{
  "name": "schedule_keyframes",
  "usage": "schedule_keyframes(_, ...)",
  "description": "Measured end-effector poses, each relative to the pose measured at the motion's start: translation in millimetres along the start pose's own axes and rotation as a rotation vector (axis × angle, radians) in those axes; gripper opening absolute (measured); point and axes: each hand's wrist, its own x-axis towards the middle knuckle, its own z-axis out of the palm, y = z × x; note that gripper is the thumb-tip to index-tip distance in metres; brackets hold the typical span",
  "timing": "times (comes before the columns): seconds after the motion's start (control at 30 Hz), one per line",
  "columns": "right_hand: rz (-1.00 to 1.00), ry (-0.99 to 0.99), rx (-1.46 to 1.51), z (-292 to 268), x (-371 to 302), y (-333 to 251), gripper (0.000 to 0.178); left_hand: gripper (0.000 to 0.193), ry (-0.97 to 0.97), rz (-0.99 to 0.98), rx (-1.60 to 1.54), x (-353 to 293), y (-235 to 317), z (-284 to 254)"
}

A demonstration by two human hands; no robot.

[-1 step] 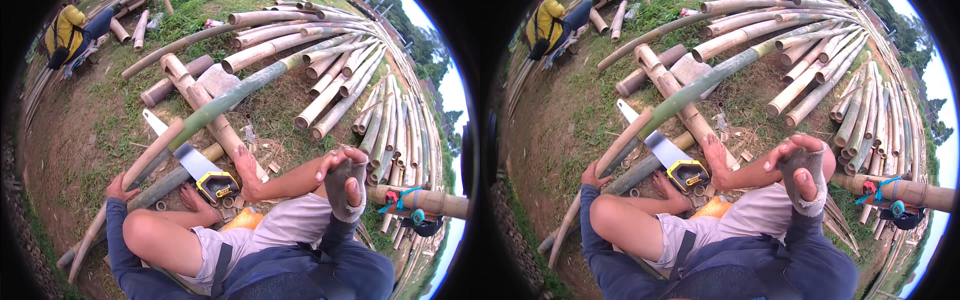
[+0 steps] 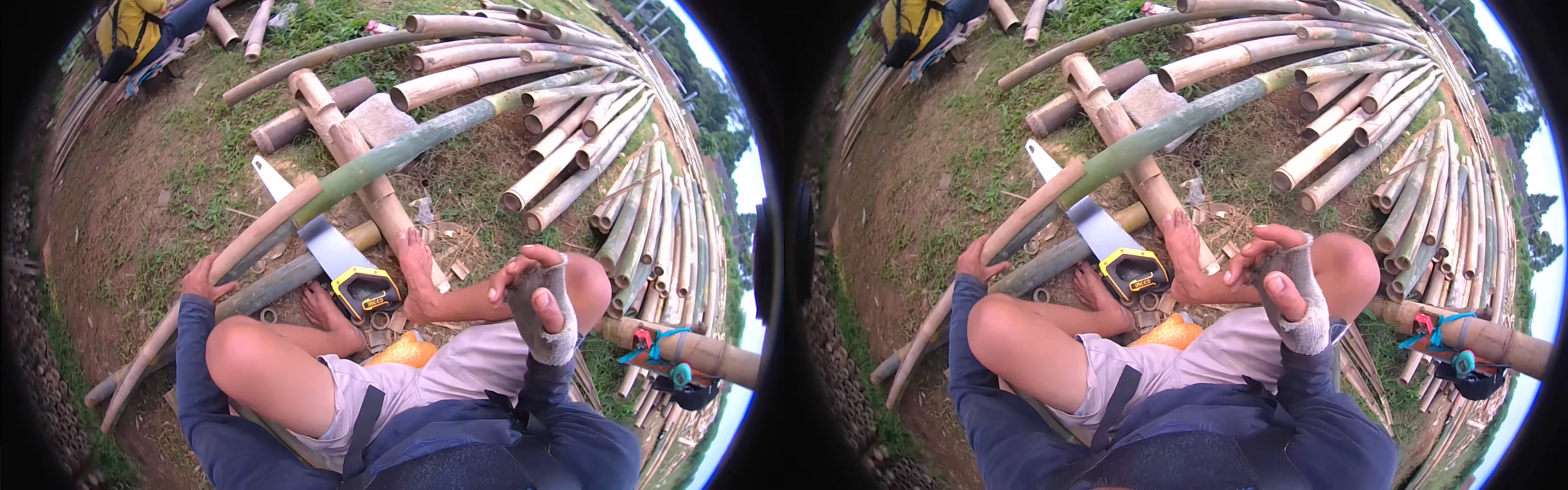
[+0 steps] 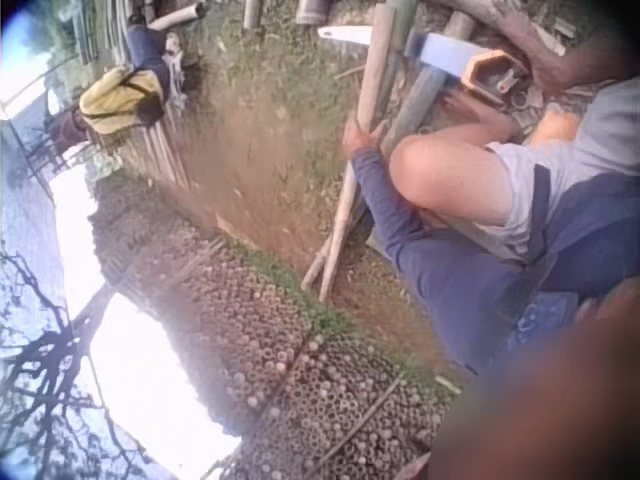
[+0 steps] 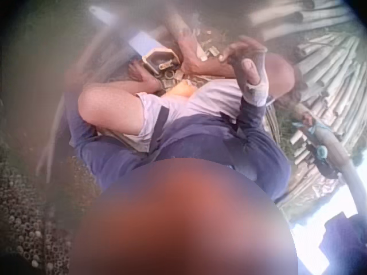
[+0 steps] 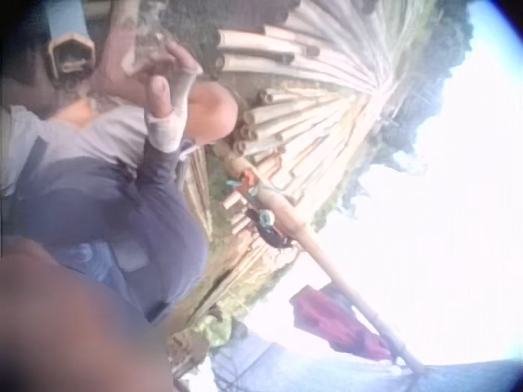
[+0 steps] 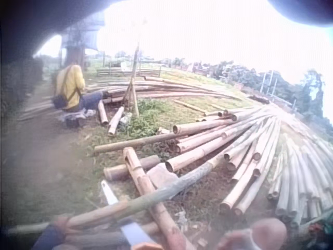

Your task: The person sits on the ground and uses a hand saw to cut bamboo poles into shorter sections. They position each pole on a makeshift stand, saw through it, then move the cut piece aside and repeat the process with additional poles.

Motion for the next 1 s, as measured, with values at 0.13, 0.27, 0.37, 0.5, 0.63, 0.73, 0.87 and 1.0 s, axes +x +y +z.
schedule_keyframes(0.13,0.678,-0.155,-0.355,41.3,5.2,188.9,0.048,0.093,-0.037,-0.045,0.082,26.9,22.5,8.6)
schedule_keyframes(0.27,0.279,-0.670,-1.046,54.4,-54.1,297.6,0.059,0.099,-0.067,-0.004,0.087,59.1,60.8,12.8)
schedule_keyframes(0.37,0.253,-0.695,-1.191,45.7,-81.1,320.2,0.072,0.105,-0.157,-0.016,0.143,89.4,92.1,17.3)
schedule_keyframes(0.5,0.229,-0.577,-1.362,35.3,-69.3,325.8,0.079,0.112,-0.222,-0.071,0.121,120.2,123.9,25.2)
schedule_keyframes(0.63,0.074,-0.634,-1.504,36.8,-49.6,329.7,0.065,0.116,-0.203,-0.030,0.059,137.6,145.3,27.3)
schedule_keyframes(0.73,0.056,-0.699,-1.558,33.7,-38.1,334.1,0.059,0.112,-0.170,-0.010,0.091,140.2,156.1,27.5)
schedule_keyframes(0.87,0.066,-0.818,-1.597,25.5,-23.6,351.6,0.056,0.110,-0.171,-0.025,0.084,142.0,157.8,29.7)
schedule_keyframes(1.0,0.087,-0.900,-1.587,24.7,-15.4,355.0,0.054,0.111,-0.176,-0.043,0.067,144.4,157.9,34.1)
